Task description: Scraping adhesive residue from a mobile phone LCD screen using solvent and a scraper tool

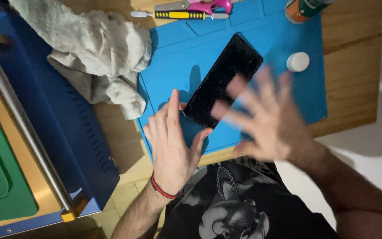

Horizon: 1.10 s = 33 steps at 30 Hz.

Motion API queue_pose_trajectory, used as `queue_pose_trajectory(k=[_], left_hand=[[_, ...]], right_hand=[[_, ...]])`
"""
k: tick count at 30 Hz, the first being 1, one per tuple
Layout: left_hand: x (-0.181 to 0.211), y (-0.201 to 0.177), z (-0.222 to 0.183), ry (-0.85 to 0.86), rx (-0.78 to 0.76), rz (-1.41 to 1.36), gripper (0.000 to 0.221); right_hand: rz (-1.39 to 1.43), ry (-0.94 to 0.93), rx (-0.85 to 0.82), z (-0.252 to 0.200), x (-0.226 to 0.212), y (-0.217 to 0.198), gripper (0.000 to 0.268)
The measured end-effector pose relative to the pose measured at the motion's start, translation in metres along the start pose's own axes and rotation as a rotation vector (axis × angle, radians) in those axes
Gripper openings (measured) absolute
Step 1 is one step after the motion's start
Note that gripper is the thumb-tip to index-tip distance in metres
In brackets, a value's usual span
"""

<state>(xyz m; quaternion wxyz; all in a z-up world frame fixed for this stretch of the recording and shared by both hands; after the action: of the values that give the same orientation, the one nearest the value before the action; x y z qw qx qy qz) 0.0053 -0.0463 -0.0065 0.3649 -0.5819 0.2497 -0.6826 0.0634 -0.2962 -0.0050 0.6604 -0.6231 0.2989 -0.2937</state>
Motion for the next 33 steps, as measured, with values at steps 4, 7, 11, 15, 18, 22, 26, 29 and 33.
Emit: queue_pose_trajectory(k=[4,7,11,15,18,22,26,29,33], left_hand=[[-0.001,0.003,0.001,-0.001,-0.008,0.008,0.089],[-0.002,0.002,-0.004,-0.007,-0.008,0.018,0.090],[0.000,0.001,0.000,0.000,-0.009,0.020,0.091],[-0.001,0.001,-0.002,0.003,0.010,0.036,0.091],[0.000,0.000,0.000,0.002,-0.006,0.014,0.092],[0.000,0.000,0.002,-0.008,-0.020,0.001,0.093],[-0.001,0.000,0.003,-0.020,-0.023,-0.008,0.094],[0.000,-0.001,0.005,-0.001,-0.020,0.028,0.093],[0.000,-0.001,0.005,0.003,-0.014,0.014,0.092]], right_hand=[[0.102,-0.021,0.050,-0.009,0.004,0.001,0.102],[0.043,0.033,0.020,-0.011,0.002,-0.003,0.107],[0.289,-0.240,0.137,-0.019,-0.008,0.010,0.088],[0.202,-0.051,0.149,-0.007,-0.010,-0.012,0.083],[0.273,-0.038,0.162,0.009,-0.024,-0.007,0.095],[0.137,-0.061,0.069,0.035,-0.015,0.003,0.097],[0.104,0.034,0.070,0.047,0.000,-0.013,0.100],[0.124,-0.013,0.075,0.051,0.004,-0.011,0.104],[0.053,0.107,0.053,0.059,0.016,-0.020,0.105]])
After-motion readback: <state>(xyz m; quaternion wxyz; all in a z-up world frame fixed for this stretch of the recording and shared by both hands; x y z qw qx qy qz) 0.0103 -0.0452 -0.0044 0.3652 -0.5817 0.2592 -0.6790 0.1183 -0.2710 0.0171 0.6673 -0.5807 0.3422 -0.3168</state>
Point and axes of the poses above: each hand's wrist, its own z-axis towards the middle knuckle, its own y-axis out of the palm, x = y × z, the point moved 2 cm from there along z, towards the middle knuckle, and after that the axes turned 8 degrees about x, right-handed, at the moved point
